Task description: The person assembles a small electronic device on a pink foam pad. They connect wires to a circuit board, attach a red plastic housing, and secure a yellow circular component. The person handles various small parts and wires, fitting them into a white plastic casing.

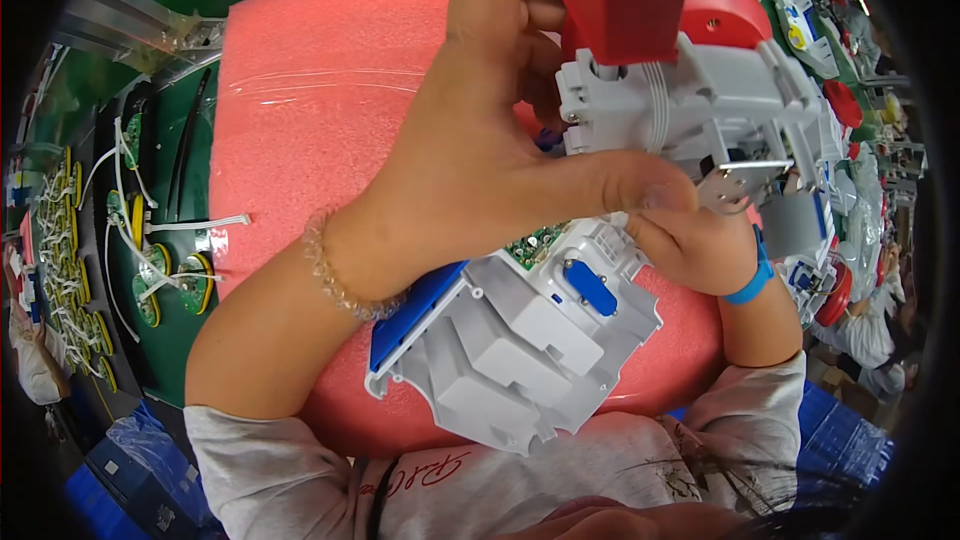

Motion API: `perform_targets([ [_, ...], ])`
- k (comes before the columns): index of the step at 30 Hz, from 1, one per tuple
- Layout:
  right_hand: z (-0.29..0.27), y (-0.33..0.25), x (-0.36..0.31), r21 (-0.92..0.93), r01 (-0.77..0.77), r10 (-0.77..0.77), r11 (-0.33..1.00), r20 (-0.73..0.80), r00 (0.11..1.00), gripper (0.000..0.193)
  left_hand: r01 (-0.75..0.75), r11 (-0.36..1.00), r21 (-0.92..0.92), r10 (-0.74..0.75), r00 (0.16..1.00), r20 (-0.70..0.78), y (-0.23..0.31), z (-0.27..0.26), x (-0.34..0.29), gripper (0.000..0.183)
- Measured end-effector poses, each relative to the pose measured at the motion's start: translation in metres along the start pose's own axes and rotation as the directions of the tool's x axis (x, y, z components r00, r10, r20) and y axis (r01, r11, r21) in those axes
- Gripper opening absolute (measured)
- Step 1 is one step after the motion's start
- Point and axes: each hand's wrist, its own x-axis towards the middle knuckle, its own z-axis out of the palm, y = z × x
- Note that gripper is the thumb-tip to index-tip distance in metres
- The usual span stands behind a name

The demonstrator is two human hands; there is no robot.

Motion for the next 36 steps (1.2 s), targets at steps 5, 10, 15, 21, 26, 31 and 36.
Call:
perform_targets([
  [5,0.006,0.006,0.008,-0.001,-0.010,0.010,1.000,0.027,1.000,0.011,-0.021,0.993,0.112,0.023,1.000,-0.019,-0.031,-0.011,-0.026,0.057],
  [10,0.007,-0.004,0.001,-0.060,-0.066,0.070,0.996,0.073,0.995,0.011,-0.012,1.000,-0.003,0.012,0.999,0.037,-0.046,-0.002,-0.045,0.060],
  [15,0.013,0.004,0.012,-0.035,0.000,0.003,0.999,0.074,0.997,0.011,-0.025,0.975,-0.223,0.024,1.000,-0.008,-0.043,-0.006,-0.036,0.063],
  [21,0.012,0.002,0.010,-0.066,-0.005,0.010,0.998,0.069,0.998,0.011,-0.399,0.914,-0.069,0.397,0.917,-0.048,-0.030,-0.005,-0.011,0.072],
  [26,0.014,0.001,0.012,-0.078,0.008,-0.003,0.997,0.062,0.998,0.011,-0.338,0.935,-0.104,0.336,0.941,-0.036,-0.032,-0.004,-0.013,0.082],
  [31,0.015,0.001,0.011,-0.090,0.016,-0.011,0.996,0.058,0.998,0.011,-0.250,0.946,-0.208,0.220,0.963,-0.158,-0.036,0.002,-0.014,0.086],
  [36,0.014,0.001,0.010,-0.097,0.010,-0.004,0.995,0.061,0.998,0.011,-0.190,0.939,-0.286,0.148,0.976,-0.162,-0.029,0.004,-0.016,0.087],
])
